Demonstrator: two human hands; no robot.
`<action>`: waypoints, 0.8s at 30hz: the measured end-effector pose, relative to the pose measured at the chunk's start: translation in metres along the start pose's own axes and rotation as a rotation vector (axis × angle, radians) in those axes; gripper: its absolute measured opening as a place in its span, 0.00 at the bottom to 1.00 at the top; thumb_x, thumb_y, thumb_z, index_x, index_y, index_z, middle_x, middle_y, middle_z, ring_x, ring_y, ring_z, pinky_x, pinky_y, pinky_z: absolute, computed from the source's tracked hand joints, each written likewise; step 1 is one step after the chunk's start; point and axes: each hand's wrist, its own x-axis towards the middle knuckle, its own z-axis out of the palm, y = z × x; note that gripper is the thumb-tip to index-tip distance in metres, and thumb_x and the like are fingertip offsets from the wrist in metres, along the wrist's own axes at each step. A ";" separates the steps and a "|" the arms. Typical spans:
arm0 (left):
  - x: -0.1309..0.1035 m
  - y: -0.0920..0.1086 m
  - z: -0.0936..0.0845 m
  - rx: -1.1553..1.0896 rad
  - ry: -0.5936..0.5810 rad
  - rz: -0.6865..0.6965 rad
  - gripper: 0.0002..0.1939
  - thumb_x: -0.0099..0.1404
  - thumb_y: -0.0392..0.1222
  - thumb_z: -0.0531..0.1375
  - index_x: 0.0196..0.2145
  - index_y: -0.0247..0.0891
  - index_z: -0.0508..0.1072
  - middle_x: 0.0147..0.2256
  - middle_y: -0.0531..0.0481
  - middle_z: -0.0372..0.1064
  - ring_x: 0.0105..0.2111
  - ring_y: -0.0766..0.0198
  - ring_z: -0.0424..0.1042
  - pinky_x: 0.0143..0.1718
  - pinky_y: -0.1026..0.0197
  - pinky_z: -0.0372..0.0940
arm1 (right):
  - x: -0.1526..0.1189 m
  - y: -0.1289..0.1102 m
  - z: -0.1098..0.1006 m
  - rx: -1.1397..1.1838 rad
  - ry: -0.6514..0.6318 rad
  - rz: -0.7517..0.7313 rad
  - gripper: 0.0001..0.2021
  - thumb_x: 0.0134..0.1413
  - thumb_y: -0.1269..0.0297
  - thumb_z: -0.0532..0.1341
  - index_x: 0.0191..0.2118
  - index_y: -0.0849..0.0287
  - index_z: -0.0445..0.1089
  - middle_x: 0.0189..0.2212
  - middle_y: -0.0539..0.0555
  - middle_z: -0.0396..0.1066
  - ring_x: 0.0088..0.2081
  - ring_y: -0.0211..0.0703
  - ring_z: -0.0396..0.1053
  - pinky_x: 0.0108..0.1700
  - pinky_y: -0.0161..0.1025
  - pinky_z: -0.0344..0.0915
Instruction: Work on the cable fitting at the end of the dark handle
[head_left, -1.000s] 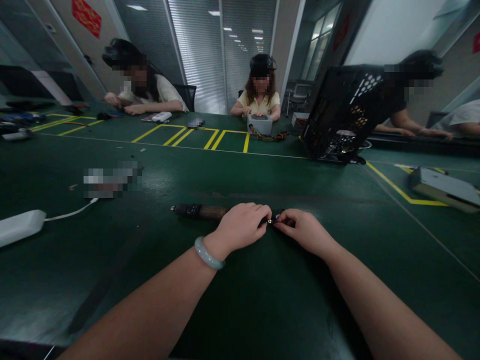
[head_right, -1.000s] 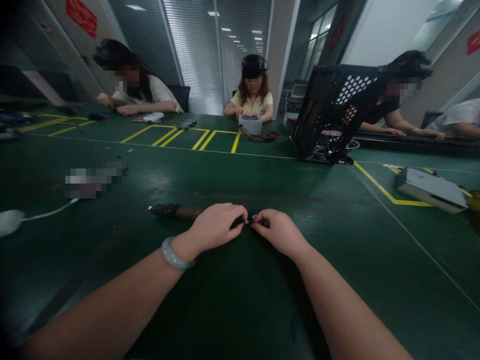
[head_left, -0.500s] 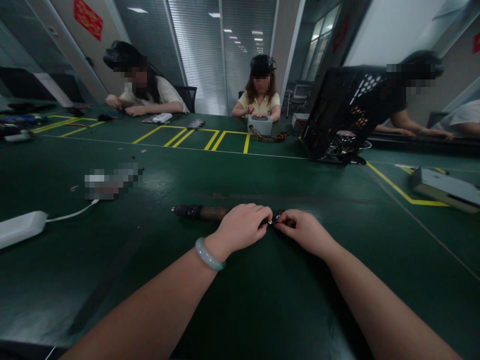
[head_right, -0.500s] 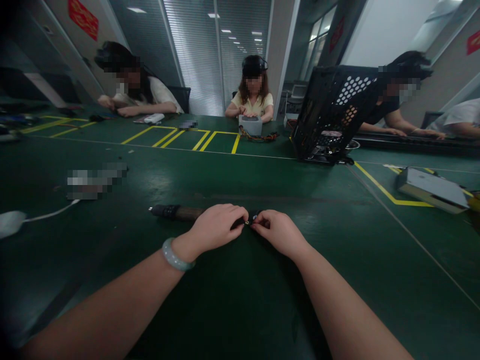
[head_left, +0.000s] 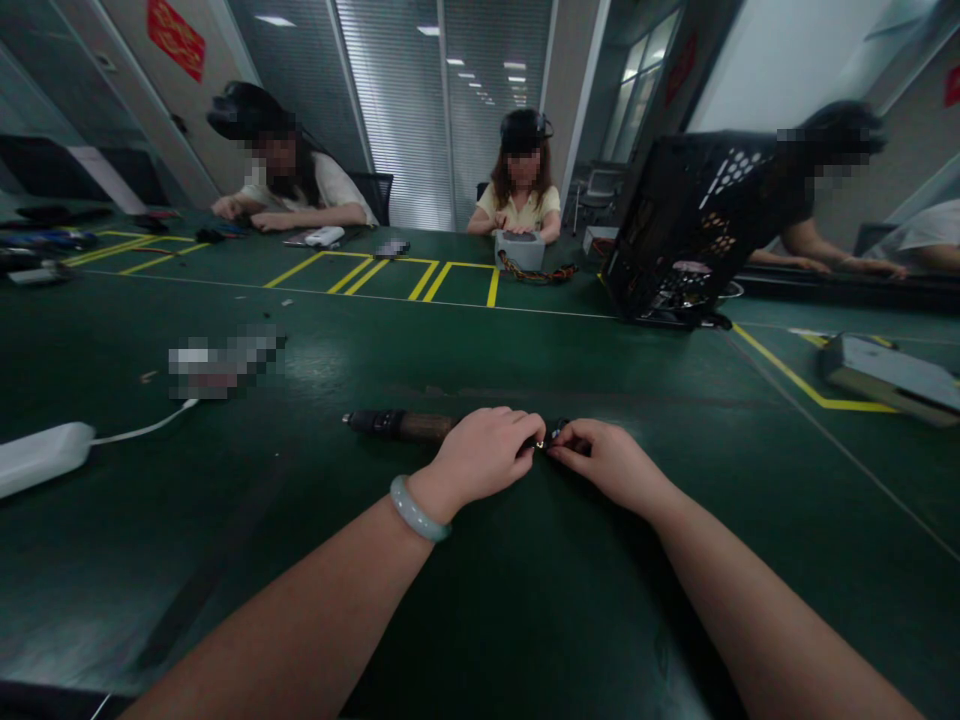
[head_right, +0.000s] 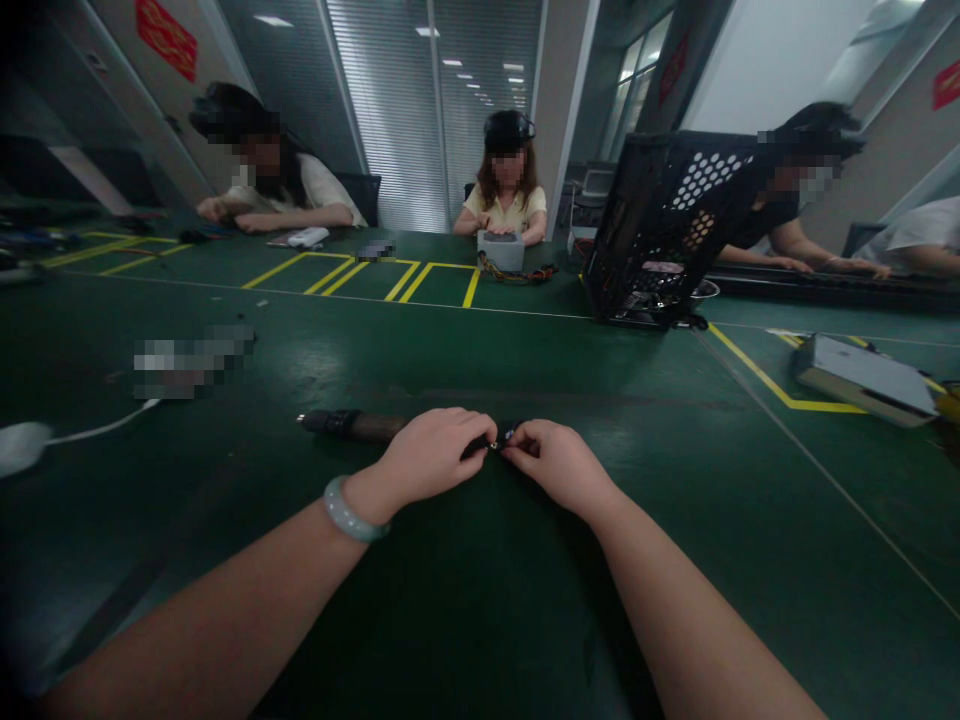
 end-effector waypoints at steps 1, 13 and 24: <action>0.000 0.000 0.000 -0.001 0.000 -0.001 0.05 0.64 0.38 0.58 0.40 0.42 0.67 0.36 0.54 0.69 0.37 0.61 0.68 0.38 0.57 0.62 | 0.000 0.000 0.000 0.001 0.000 -0.001 0.06 0.55 0.59 0.62 0.34 0.54 0.73 0.32 0.49 0.72 0.31 0.39 0.67 0.32 0.36 0.60; 0.000 0.001 0.000 0.000 -0.009 -0.027 0.07 0.64 0.39 0.58 0.41 0.42 0.67 0.36 0.53 0.69 0.37 0.61 0.68 0.37 0.58 0.62 | 0.000 0.000 0.000 0.013 -0.007 0.006 0.06 0.55 0.60 0.62 0.34 0.54 0.73 0.32 0.49 0.73 0.31 0.39 0.68 0.32 0.36 0.61; 0.000 0.001 0.000 -0.012 0.000 -0.039 0.09 0.64 0.40 0.58 0.43 0.43 0.66 0.37 0.53 0.69 0.38 0.60 0.69 0.39 0.57 0.62 | 0.001 0.001 0.001 0.028 -0.002 0.006 0.06 0.55 0.59 0.62 0.34 0.55 0.74 0.31 0.49 0.72 0.31 0.39 0.67 0.32 0.36 0.60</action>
